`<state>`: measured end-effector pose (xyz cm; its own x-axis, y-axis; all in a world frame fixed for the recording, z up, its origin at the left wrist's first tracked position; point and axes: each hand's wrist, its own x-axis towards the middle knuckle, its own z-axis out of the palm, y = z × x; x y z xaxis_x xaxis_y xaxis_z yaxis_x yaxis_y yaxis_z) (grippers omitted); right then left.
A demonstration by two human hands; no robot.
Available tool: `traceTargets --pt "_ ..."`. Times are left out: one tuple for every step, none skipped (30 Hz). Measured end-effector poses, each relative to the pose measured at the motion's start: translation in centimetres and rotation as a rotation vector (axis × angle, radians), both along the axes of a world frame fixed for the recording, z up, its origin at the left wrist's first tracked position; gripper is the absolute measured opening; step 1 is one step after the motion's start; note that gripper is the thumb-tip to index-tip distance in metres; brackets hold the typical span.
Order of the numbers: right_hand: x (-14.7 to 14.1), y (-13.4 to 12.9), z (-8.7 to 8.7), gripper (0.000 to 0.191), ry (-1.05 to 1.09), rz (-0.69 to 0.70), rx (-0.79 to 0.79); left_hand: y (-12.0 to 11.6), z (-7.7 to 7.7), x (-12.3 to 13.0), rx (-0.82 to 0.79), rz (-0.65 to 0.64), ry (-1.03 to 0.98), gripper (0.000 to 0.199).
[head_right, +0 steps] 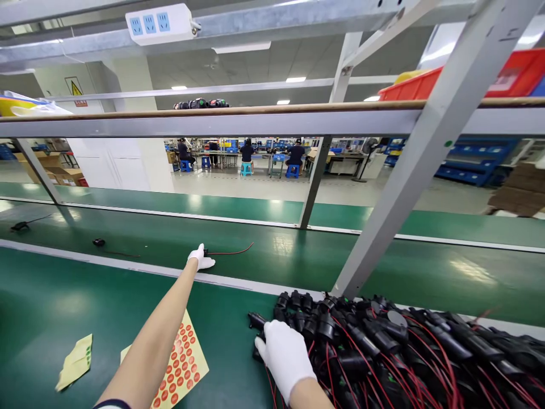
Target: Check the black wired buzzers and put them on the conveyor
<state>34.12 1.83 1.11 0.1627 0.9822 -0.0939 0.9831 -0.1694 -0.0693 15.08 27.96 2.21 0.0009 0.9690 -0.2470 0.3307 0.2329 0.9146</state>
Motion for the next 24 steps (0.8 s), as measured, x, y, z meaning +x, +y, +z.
traceTargets --pt "-0.2 0.4 -0.1 0.018 -0.006 -0.023 -0.012 -0.5 0.0 -0.4 -0.028 -0.014 -0.033 0.035" --pt "-0.3 0.6 -0.3 0.019 -0.008 -0.043 -0.026 -1.2 0.0 -0.8 -0.057 -0.033 -0.063 0.035" --pt "-0.4 0.8 -0.5 0.020 -0.006 -0.059 -0.038 -2.1 0.0 -1.2 -0.079 -0.052 -0.100 0.035" --pt "-0.4 0.8 -0.8 0.021 0.002 -0.066 -0.051 -3.3 0.0 -1.6 -0.091 -0.075 -0.134 0.034" --pt "-0.3 0.9 -1.0 0.022 0.015 -0.063 -0.062 -4.6 0.0 -2.0 -0.095 -0.103 -0.167 0.034" --pt "-0.2 0.9 -1.1 0.022 0.031 -0.052 -0.072 -6.2 -0.1 -2.5 -0.092 -0.135 -0.197 0.034" --pt "-0.1 0.9 -1.2 0.022 0.048 -0.037 -0.079 -8.0 -0.2 -2.9 -0.084 -0.171 -0.225 0.035" --pt "0.0 0.9 -1.3 0.022 0.066 -0.024 -0.082 -9.9 -0.3 -3.3 -0.077 -0.212 -0.251 0.036" --pt "0.1 0.9 -1.4 0.022 0.083 -0.013 -0.083 -11.9 -0.5 -3.7 -0.072 -0.254 -0.272 0.038" --pt "0.2 1.0 -1.5 0.022 0.101 -0.005 -0.080 -13.8 -0.8 -4.0 -0.069 -0.298 -0.291 0.039" --pt "0.3 1.0 -1.7 0.021 0.120 0.001 -0.075 -15.7 -1.1 -4.1 -0.070 -0.342 -0.307 0.038" --pt "0.3 1.0 -1.8 0.021 0.144 0.008 -0.066 -17.5 -1.5 -4.2 -0.069 -0.376 -0.318 0.037" --pt "0.3 0.9 -1.9 0.021 0.172 0.017 -0.053 -19.2 -1.9 -4.2 -0.069 -0.403 -0.325 0.037" --pt "0.2 0.8 -2.0 0.021 0.205 0.028 -0.036 -20.7 -2.4 -4.1 -0.068 -0.420 -0.329 0.037" --pt "0.1 0.6 -2.0 0.021 0.243 0.043 -0.013 -22.0 -3.0 -3.9 -0.062 -0.427 -0.330 0.038" --pt "0.0 0.3 -1.9 0.020 0.286 0.061 0.016 -23.3 -3.5 -3.6 -0.055 -0.430 -0.330 0.039" --pt "-0.2 -0.1 -1.8 0.019 0.334 0.083 0.051 -24.4 -3.9 -3.3 -0.044 -0.430 -0.331 0.041" --pt "-0.3 -0.6 -1.5 0.017 0.386 0.108 0.090 -25.3 -4.1 -2.9 -0.032 -0.432 -0.336 0.044" --pt "-0.4 -1.1 -1.1 0.018 0.441 0.134 0.132 -26.2 -4.3 -2.6 -0.017 -0.442 -0.349 0.047" --pt "-0.4 -1.8 -0.5 0.018 0.497 0.161 0.174 -27.0 -4.2 -2.2 0.000 -0.459 -0.369 0.050" --pt "-0.5 -2.6 0.1 0.019 0.551 0.188 0.211 -27.8 -4.0 -2.0 0.022 -0.481 -0.394 0.052" --pt "-0.5 -3.4 0.7 0.020 0.601 0.212 0.246 -28.4 -3.6 -1.7 0.051 -0.507 -0.423 0.053" --pt "-0.6 -4.2 1.4 0.022 0.644 0.232 0.274 -29.0 -3.1 -1.5 0.085 -0.531 -0.448 0.052" --pt "-0.6 -5.1 2.1 0.025 0.678 0.249 0.297 -29.5 -2.5 -1.4 0.119 -0.545 -0.465 0.051"
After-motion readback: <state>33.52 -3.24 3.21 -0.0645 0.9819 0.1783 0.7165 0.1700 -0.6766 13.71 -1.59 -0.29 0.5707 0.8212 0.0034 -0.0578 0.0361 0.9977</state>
